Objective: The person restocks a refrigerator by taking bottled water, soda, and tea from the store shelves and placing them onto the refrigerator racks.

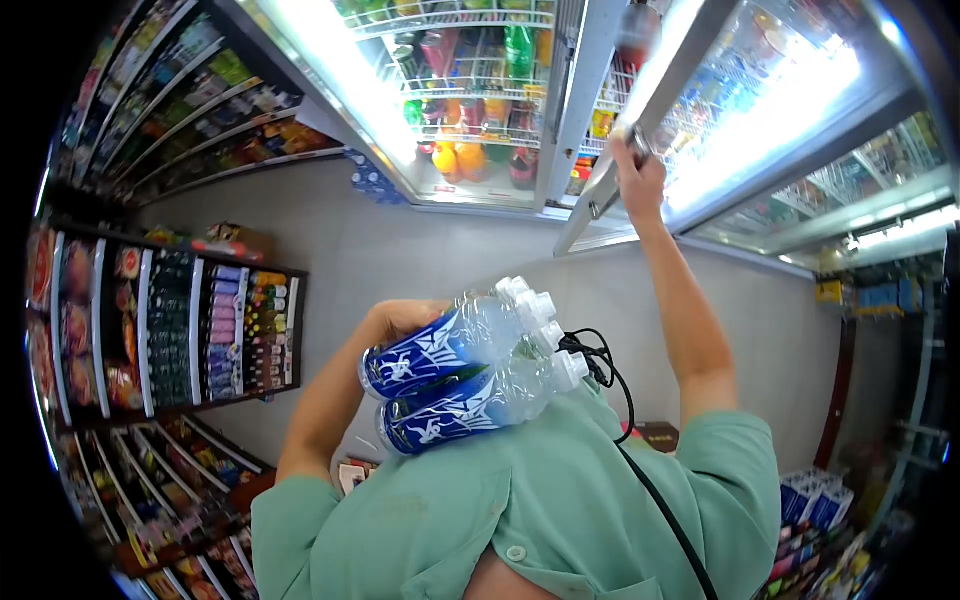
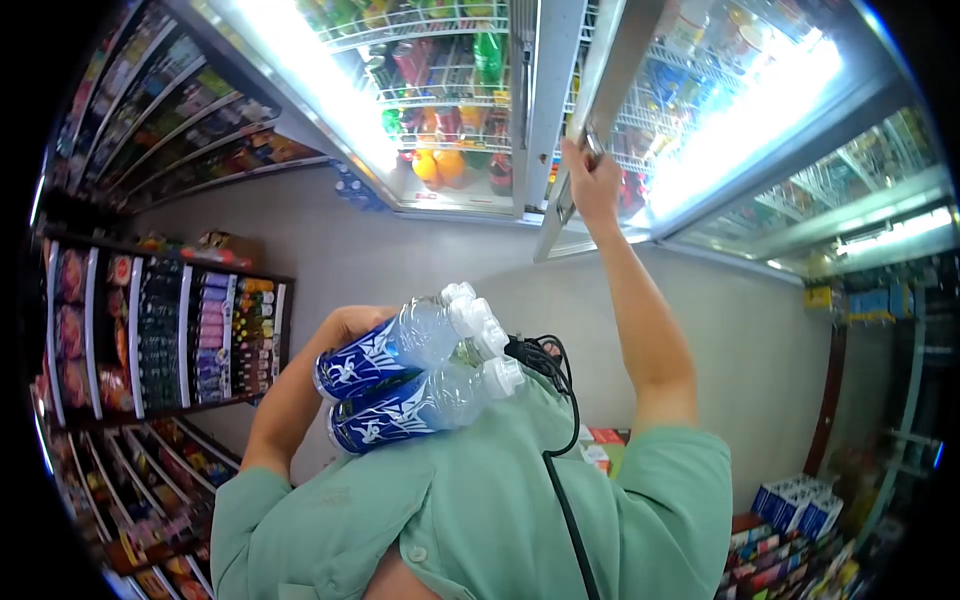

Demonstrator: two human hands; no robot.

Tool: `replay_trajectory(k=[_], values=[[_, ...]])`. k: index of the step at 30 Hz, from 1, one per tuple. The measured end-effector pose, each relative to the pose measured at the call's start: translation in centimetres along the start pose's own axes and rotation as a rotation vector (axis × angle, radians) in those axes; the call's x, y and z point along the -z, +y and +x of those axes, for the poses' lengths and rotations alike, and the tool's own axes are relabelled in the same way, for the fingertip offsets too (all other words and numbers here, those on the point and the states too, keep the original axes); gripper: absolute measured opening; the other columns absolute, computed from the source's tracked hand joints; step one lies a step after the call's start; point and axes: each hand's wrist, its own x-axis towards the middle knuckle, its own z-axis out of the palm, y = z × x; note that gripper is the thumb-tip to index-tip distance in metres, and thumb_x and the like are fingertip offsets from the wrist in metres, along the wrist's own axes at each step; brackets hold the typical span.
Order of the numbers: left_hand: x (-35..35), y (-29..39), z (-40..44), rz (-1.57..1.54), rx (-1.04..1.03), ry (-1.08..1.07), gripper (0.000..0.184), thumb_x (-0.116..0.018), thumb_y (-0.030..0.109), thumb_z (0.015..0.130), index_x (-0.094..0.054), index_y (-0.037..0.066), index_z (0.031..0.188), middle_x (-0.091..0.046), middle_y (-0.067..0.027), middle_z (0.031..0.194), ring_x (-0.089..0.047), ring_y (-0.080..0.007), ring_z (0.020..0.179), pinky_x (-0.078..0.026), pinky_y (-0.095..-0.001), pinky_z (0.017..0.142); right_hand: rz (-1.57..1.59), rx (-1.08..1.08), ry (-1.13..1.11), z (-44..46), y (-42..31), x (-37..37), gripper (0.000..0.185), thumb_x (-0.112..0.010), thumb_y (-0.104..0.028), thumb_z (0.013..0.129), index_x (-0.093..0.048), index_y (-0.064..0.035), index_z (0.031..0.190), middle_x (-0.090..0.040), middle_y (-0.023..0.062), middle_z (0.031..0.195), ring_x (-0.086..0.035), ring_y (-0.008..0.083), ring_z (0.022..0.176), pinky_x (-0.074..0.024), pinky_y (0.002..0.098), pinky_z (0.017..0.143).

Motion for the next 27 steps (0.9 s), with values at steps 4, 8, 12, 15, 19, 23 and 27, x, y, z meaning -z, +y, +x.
replay_trajectory(k=[4, 8, 12, 15, 19, 23, 27], values=[[2.8, 3.2, 1.8, 0.098, 0.083, -0.126, 0.099, -0.073, 0.055, 0.069, -0.030, -0.002, 0.138, -0.053, -0.0190, 0.123, -0.057, -0.0216, 0.108, -0.050, -0.0333, 0.090, 0.060, 0.061, 0.042, -9.1, -0.2, 7.7, 0.031, -0.058, -0.021, 0.090, -0.049, -0.0072, 0.064, -0.042, -0.0057, 0.056, -0.035, 0.0044, 0.053, -0.0251, 0.0260, 0.048], [4.0, 5.7, 4.8, 0.281, 0.210, -0.318, 0.108, -0.070, 0.065, 0.065, -0.029, -0.003, 0.138, -0.050, -0.0194, 0.127, -0.056, -0.0218, 0.109, -0.049, -0.0336, 0.091, 0.297, 0.092, 0.157, -19.1, 0.0, 17.5, 0.025, -0.052, -0.023, 0.093, -0.052, -0.0028, 0.078, -0.052, 0.0022, 0.071, -0.045, 0.0097, 0.062, -0.0391, 0.0281, 0.058], [3.8, 7.8, 7.0, 0.362, 0.317, -0.533, 0.113, -0.071, 0.068, 0.062, -0.028, -0.003, 0.139, -0.048, -0.0197, 0.129, -0.055, -0.0219, 0.111, -0.049, -0.0333, 0.091, -0.116, -0.034, 1.035, -27.7, -3.4, 20.5, 0.032, -0.052, -0.028, 0.094, -0.047, -0.0035, 0.115, -0.053, 0.0046, 0.101, -0.050, 0.0131, 0.088, -0.0421, 0.0293, 0.068], [3.3, 8.6, 8.8, 0.356, 0.350, -0.576, 0.113, -0.071, 0.068, 0.062, -0.029, -0.003, 0.139, -0.048, -0.0191, 0.130, -0.054, -0.0220, 0.112, -0.048, -0.0334, 0.092, -0.325, -0.223, 1.247, -33.8, -2.2, 23.5, 0.030, -0.050, -0.028, 0.094, -0.051, -0.0033, 0.111, -0.055, 0.0041, 0.093, -0.051, 0.0105, 0.084, -0.0433, 0.0280, 0.070], [2.1, 10.9, 12.2, 0.316, 0.370, -0.556, 0.114, -0.072, 0.068, 0.060, -0.030, -0.003, 0.138, -0.047, -0.0182, 0.131, -0.053, -0.0221, 0.112, -0.046, -0.0335, 0.094, -0.199, -0.262, 0.487, -26.6, -6.9, 19.0, 0.032, -0.049, -0.033, 0.094, -0.057, -0.0029, 0.101, -0.054, 0.0016, 0.075, -0.050, 0.0098, 0.068, -0.0418, 0.0262, 0.064], [-1.5, 14.1, 15.5, 0.324, 0.329, -0.508, 0.117, -0.072, 0.069, 0.058, -0.028, -0.003, 0.139, -0.046, -0.0177, 0.132, -0.051, -0.0228, 0.115, -0.045, -0.0355, 0.096, -0.136, -0.222, -0.468, -16.2, -14.3, 16.6, 0.043, -0.049, -0.040, 0.091, -0.055, -0.0009, 0.107, -0.057, 0.0063, 0.073, -0.053, 0.0130, 0.068, -0.0446, 0.0295, 0.064], [-2.2, 15.6, 18.2, 0.250, 0.221, -0.413, 0.105, -0.074, 0.062, 0.063, -0.034, -0.003, 0.135, -0.051, -0.0179, 0.127, -0.055, -0.0224, 0.110, -0.048, -0.0357, 0.092, -0.389, -0.196, -0.870, -12.4, -15.4, 19.0, 0.044, -0.057, -0.040, 0.088, -0.053, -0.0012, 0.109, -0.058, 0.0088, 0.075, -0.057, 0.0137, 0.070, -0.0462, 0.0315, 0.063]])
